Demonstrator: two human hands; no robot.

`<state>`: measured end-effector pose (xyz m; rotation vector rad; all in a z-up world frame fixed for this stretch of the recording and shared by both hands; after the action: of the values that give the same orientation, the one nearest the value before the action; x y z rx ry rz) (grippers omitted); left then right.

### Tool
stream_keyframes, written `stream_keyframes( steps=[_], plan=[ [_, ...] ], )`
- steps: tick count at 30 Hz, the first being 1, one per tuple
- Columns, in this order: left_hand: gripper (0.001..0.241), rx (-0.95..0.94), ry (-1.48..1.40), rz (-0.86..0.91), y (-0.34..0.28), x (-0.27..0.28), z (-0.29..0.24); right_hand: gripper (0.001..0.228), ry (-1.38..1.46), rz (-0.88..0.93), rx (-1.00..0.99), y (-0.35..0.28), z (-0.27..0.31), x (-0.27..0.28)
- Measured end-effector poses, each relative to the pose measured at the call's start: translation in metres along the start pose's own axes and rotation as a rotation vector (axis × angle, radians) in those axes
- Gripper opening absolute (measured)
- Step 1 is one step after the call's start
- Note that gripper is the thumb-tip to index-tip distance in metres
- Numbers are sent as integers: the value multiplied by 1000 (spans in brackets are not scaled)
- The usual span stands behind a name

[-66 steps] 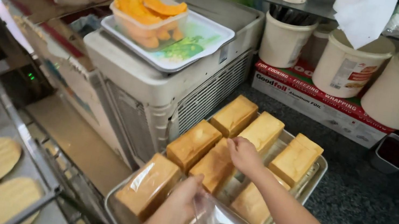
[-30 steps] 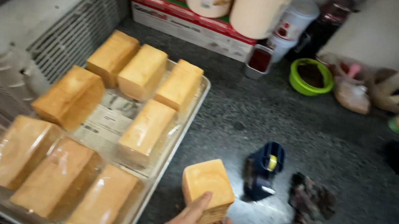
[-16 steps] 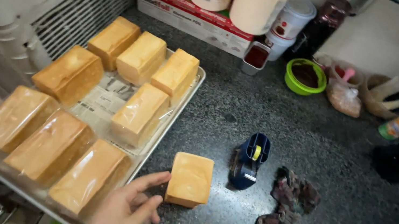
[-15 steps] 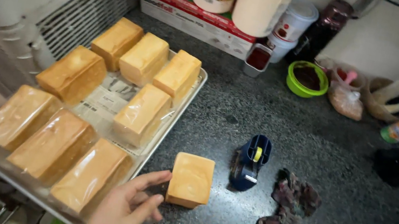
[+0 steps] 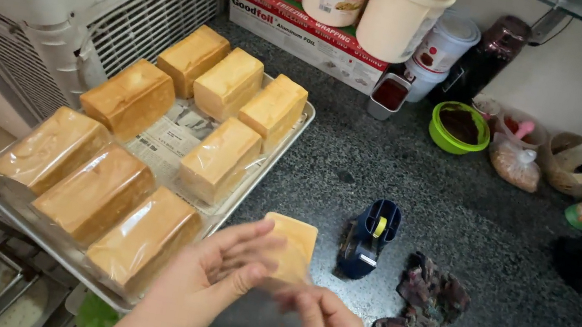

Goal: The person wraps individual loaves of bread in clear plastic bags and seals them with tape. They place each wrapped loaf onto a metal tray that already holds several wrapped loaves. The process is repeated for multiple loaves.

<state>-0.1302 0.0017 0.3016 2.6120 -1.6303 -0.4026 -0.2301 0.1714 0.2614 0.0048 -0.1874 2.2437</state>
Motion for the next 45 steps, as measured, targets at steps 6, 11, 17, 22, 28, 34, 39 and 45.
stream_keyframes(
  steps=[6, 11, 17, 22, 28, 34, 39, 45],
  plan=[
    [30, 311, 83, -82, -8, -6, 12, 44, -48, 119, -33, -1, 16, 7],
    [10, 320, 237, -312, -8, -6, 6, 51, -152, -285, 188, -28, 48, 5],
    [19, -137, 483, -122, -6, -2, -19, 72, -279, -338, 56, -30, 34, -7],
    [23, -213, 460, -78, -11, 8, -44, 33, -414, -399, 126, -11, 27, 25],
    [29, -205, 416, -18, -5, 22, -56, 18, -302, -240, 232, 5, 40, 56],
    [14, -118, 238, 331, 7, 16, -102, 15, -317, 232, 474, 11, 132, 69],
    [17, -284, 293, 650, 31, 6, -165, 32, -666, 660, 423, 15, 211, 70],
    [26, -606, 49, 683, 62, -20, -191, 44, -399, 792, 654, 60, 212, 84]
  ],
)
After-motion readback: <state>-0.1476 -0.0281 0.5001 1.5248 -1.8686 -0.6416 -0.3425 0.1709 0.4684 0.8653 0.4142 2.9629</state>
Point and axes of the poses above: each hand's wrist, its own y-axis towards the middle knuckle, its own x-axis out of the back of the hand, z = x × y, the point moved 4 cm from there along y, towards the middle knuckle, and after that the axes turned 10 degrees about -x, right-handed, at the moved point
